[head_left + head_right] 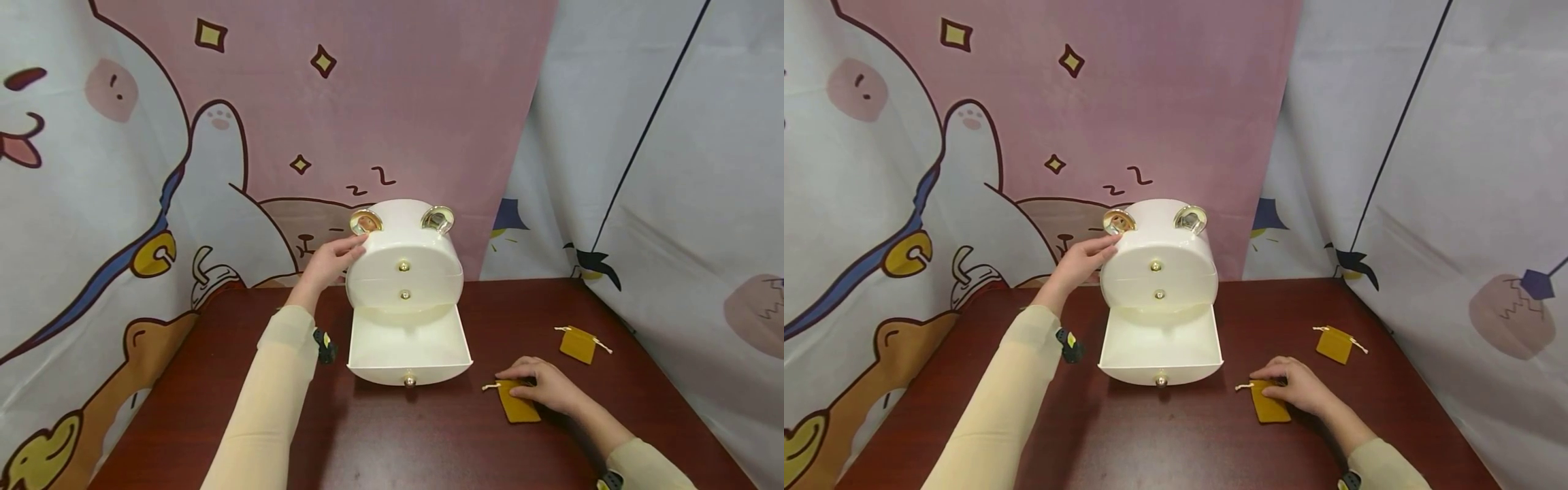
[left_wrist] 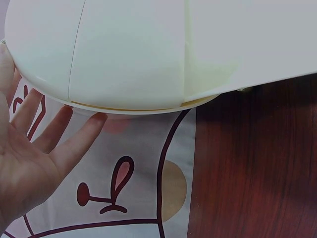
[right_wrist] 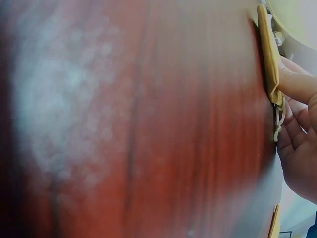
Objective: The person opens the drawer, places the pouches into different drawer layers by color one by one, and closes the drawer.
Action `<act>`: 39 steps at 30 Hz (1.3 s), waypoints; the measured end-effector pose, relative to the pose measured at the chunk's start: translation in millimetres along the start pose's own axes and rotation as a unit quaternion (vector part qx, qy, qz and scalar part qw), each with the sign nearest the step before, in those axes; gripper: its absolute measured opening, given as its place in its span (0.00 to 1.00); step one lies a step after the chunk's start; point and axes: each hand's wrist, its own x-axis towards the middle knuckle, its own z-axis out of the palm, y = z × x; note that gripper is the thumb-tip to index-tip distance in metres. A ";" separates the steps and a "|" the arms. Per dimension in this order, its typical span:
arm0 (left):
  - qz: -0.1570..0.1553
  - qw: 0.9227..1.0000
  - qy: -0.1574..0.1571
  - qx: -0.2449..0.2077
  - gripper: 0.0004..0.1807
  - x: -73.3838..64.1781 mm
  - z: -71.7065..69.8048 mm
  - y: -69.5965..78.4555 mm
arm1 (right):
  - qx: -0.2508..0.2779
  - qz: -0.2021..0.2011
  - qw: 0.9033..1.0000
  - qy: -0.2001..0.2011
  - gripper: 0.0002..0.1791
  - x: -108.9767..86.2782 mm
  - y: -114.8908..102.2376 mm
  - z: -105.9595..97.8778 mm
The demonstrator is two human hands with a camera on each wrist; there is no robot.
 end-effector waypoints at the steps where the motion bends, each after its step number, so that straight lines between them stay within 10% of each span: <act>1: 0.000 1.000 0.000 0.002 0.26 0.0 0.1 0.0 | 0.003 0.001 1.000 -0.001 0.14 0.3 -0.2 0.2; 22: -0.011 1.000 0.003 -0.007 0.25 -0.1 0.7 0.1 | 0.051 0.085 0.993 0.065 0.13 25.1 -22.5 -28.3; 39: 0.001 1.000 -0.002 -0.009 0.26 1.5 0.9 -0.7 | 0.057 0.042 0.988 0.135 0.13 71.3 -77.9 -53.4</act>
